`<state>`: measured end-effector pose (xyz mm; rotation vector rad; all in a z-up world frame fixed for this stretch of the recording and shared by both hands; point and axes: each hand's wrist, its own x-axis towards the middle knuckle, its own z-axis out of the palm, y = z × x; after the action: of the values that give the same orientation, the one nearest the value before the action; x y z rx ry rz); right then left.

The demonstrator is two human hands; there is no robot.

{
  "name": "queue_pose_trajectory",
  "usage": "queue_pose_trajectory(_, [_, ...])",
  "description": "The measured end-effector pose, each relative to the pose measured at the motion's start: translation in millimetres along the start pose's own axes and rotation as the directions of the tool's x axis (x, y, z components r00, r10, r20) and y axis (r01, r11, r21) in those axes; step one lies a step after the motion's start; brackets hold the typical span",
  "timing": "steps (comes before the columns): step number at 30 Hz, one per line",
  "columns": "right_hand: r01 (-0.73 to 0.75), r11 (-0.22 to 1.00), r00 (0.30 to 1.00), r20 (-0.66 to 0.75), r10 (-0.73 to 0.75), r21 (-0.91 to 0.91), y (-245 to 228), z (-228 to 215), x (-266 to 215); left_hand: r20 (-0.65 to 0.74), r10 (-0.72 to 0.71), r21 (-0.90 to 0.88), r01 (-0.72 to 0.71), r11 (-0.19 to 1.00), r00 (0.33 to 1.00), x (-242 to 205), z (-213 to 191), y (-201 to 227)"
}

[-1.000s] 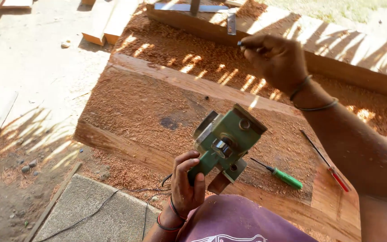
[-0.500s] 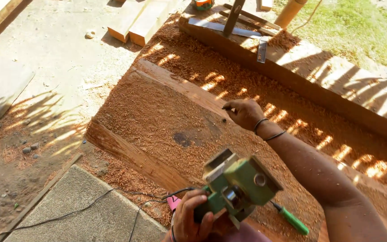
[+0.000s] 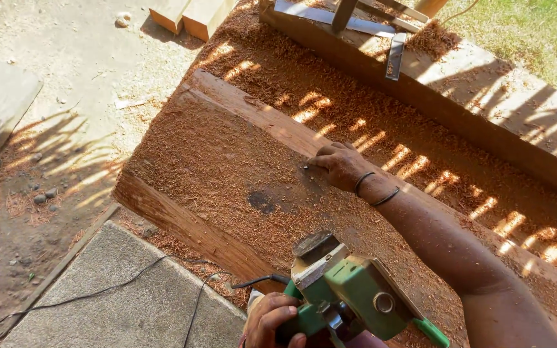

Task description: The person holds a green electric hand planer and uses a hex key and screwdriver to loosen and adjust its components, working on the blade and base while seated at a sawdust-covered wooden beam. They turn the planer over, reposition it, and finally set it down on the beam.

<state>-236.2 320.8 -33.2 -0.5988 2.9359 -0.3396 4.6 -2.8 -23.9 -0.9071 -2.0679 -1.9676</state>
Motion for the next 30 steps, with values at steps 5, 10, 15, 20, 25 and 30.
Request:
queue_pose_trajectory(5, [-0.028, 1.0, 1.0, 0.009, 0.028, -0.013, 3.3, 5.9, -4.4, 0.016, -0.015, -0.006, 0.015, 1.0, 1.0, 7.3, -1.8, 5.4])
queue_pose_trajectory(10, [-0.054, 0.998, 0.998, 0.019, 0.054, -0.012, 0.2, 0.6, -4.7, 0.065, -0.001, -0.019, 0.002, 1.0, 0.998, 10.2, -5.0, 4.3])
queue_pose_trajectory(15, [-0.034, 0.999, 0.999, -0.002, 0.034, -0.007, -3.2, 4.3, -1.6, 0.021, -0.072, -0.08, 0.074, 0.994, 0.997, 16.5, -4.0, 14.7])
queue_pose_trajectory(20, [-0.007, 1.0, 1.0, -0.029, 0.006, -0.024, -3.9, 2.4, 1.1, 0.035, -0.073, -0.065, 0.075, 0.995, 0.997, 16.3, -5.0, 15.0])
queue_pose_trajectory(25, [-0.075, 0.985, 0.994, -0.072, 0.088, 0.157, -19.4, -4.8, 4.8, 0.034, -0.091, -0.029, 0.092, 0.995, 0.995, 12.4, -4.1, 11.6])
queue_pose_trajectory(30, [0.031, 0.319, 0.99, -0.074, 0.123, 0.947, -49.9, -30.9, 6.8, 0.049, -0.073, -0.143, 0.079, 0.987, 0.996, -0.1, 3.7, -6.9])
